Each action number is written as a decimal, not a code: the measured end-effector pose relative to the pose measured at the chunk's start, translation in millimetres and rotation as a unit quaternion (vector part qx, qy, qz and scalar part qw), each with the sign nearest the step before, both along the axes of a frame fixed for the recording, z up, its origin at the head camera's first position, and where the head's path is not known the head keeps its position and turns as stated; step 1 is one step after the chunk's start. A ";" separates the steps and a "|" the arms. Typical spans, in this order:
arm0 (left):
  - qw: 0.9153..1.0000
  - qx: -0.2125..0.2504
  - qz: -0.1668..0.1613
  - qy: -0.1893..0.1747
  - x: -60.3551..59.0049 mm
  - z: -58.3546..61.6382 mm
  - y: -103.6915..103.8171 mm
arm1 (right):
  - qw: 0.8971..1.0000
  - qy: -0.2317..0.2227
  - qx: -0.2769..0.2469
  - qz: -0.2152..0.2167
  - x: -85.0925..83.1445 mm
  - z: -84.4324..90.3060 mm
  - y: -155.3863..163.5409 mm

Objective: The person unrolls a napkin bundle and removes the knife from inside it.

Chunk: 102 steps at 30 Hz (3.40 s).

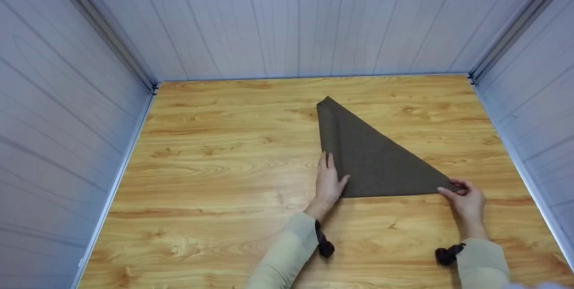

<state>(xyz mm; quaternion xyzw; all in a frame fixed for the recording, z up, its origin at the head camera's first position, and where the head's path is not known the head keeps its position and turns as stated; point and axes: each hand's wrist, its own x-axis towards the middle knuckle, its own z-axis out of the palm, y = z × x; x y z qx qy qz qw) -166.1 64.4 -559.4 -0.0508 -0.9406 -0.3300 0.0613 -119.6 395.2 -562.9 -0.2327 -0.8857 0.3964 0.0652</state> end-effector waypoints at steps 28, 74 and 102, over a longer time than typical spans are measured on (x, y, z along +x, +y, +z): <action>0.998 0.061 0.025 -0.005 4.2 4.7 -31.5 | 1.000 0.006 0.007 -0.002 3.3 0.4 1.6; 0.998 -0.053 0.041 0.010 -4.7 -1.0 -45.1 | 1.000 -0.017 -0.009 0.003 -0.4 3.0 0.6; 0.994 -0.001 0.051 0.099 2.6 4.2 -80.9 | 1.000 -0.008 -0.007 -0.007 -1.8 1.0 -0.1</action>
